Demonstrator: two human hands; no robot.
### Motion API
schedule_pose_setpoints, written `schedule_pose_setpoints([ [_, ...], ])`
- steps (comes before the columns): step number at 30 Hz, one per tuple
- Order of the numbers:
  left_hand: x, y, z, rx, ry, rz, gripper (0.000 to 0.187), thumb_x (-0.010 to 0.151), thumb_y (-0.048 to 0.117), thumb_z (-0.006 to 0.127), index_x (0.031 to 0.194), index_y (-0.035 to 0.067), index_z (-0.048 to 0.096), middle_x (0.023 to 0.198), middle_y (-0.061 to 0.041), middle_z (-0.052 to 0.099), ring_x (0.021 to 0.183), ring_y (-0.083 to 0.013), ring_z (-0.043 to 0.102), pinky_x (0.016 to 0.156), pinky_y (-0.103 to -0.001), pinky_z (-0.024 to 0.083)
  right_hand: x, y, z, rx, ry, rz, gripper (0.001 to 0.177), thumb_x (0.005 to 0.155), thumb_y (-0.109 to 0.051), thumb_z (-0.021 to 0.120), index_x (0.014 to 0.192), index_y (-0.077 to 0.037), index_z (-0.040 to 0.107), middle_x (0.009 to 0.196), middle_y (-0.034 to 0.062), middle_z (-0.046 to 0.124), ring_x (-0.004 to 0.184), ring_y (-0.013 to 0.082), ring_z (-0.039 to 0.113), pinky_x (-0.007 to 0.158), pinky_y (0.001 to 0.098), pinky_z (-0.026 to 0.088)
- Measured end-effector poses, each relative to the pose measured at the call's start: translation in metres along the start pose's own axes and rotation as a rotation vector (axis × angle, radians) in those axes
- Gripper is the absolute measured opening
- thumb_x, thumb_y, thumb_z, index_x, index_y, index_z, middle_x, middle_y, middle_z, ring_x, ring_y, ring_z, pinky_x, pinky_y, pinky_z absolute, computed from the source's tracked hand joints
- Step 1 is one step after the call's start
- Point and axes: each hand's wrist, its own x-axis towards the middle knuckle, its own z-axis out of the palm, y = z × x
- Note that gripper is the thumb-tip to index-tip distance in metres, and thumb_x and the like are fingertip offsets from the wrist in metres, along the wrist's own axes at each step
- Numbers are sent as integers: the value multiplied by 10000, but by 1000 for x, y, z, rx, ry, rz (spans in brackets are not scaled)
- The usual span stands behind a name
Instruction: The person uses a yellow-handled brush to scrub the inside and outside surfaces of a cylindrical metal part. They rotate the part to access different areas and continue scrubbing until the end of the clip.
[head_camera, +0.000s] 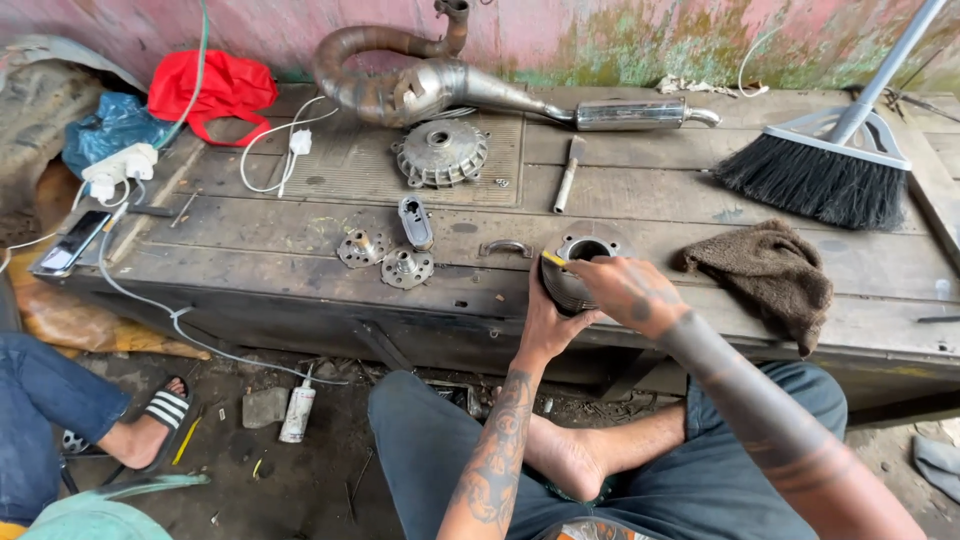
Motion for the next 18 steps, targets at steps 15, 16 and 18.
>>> schedule_pose_setpoints([
  [15, 0, -2, 4, -66, 17, 67, 1331, 622, 414, 964, 1578, -47, 161, 1577, -340, 293, 1517, -453, 283, 1271, -531, 241, -37, -16, -56, 42, -112, 53, 284, 1031, -243, 477, 1213, -192, 689, 1085, 87, 783, 961, 389, 762, 836, 559, 624],
  [16, 1, 0, 3, -61, 22, 70, 1331, 622, 414, 964, 1578, -47, 161, 1577, -340, 293, 1517, -453, 283, 1271, -531, 241, -21, -8, -35, 43, -109, 45, 284, 1031, -243, 477, 1213, -192, 689, 1085, 87, 783, 961, 389, 762, 836, 559, 624],
  [18, 1, 4, 3, -48, -1, 40, 1356, 602, 441, 958, 1583, -44, 158, 1588, -336, 280, 1528, -435, 272, 1282, -514, 232, 13, 9, 8, 9, -9, 45, 240, 1020, -267, 468, 1163, -209, 653, 1008, 82, 754, 871, 395, 754, 750, 546, 621],
])
